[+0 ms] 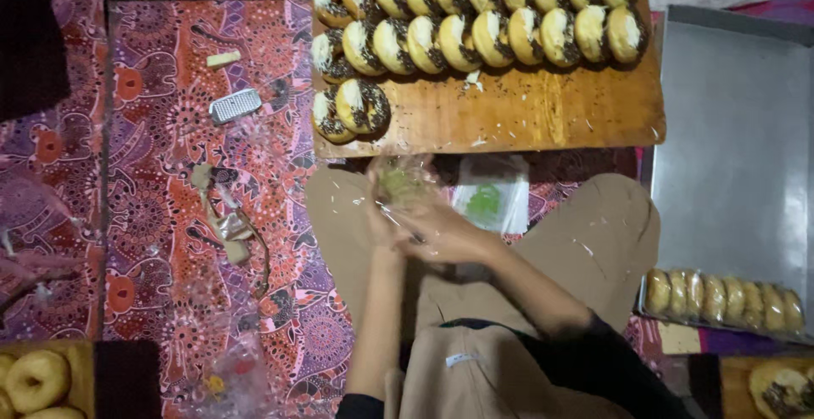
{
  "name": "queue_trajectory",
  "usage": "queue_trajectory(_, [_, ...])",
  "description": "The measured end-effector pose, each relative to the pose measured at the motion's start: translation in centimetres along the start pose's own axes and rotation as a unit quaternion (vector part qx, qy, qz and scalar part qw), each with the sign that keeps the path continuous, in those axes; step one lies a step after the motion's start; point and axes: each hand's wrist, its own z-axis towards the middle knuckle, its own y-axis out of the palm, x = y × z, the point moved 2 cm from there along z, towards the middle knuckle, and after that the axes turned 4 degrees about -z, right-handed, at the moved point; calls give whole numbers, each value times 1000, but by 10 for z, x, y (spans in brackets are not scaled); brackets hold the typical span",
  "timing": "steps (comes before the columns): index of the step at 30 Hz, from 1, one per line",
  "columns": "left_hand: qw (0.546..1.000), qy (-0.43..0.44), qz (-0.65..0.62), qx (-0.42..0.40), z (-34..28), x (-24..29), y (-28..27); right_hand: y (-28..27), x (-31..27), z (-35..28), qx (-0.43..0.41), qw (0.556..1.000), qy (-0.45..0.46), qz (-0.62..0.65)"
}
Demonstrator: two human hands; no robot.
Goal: The person sits on the floor and repeatedly picks up doughnuts from a wooden board, places them into clear plastic bags, and sets the filled bags into a metal tray. The doughnuts are topped with white and dark sprinkles.
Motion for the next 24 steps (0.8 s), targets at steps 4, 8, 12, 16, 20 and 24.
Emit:
queue_trajectory(4, [963, 190, -52, 182, 2, 107, -40, 18, 52, 74, 121, 926, 305, 184])
queue_trajectory(8, [951, 250, -39, 176, -16, 118, -47, 20, 76, 143, 242, 919, 304, -72])
queue_trajectory(12, [949, 166, -101, 247, -21, 105, -32, 15, 92, 139, 169, 936, 276, -137])
queue_trajectory(16, [954, 190, -99, 209, -33, 115, -19, -43, 136, 63, 119, 962, 184, -164])
queue_trajectory(20, [957, 167, -154, 180, -32, 100, -19, -85, 150, -4, 178, 923, 292, -177])
queue_trajectory(24, [939, 121, -246, 208, -11, 77, -21, -44, 115, 16, 211, 876, 377, -214])
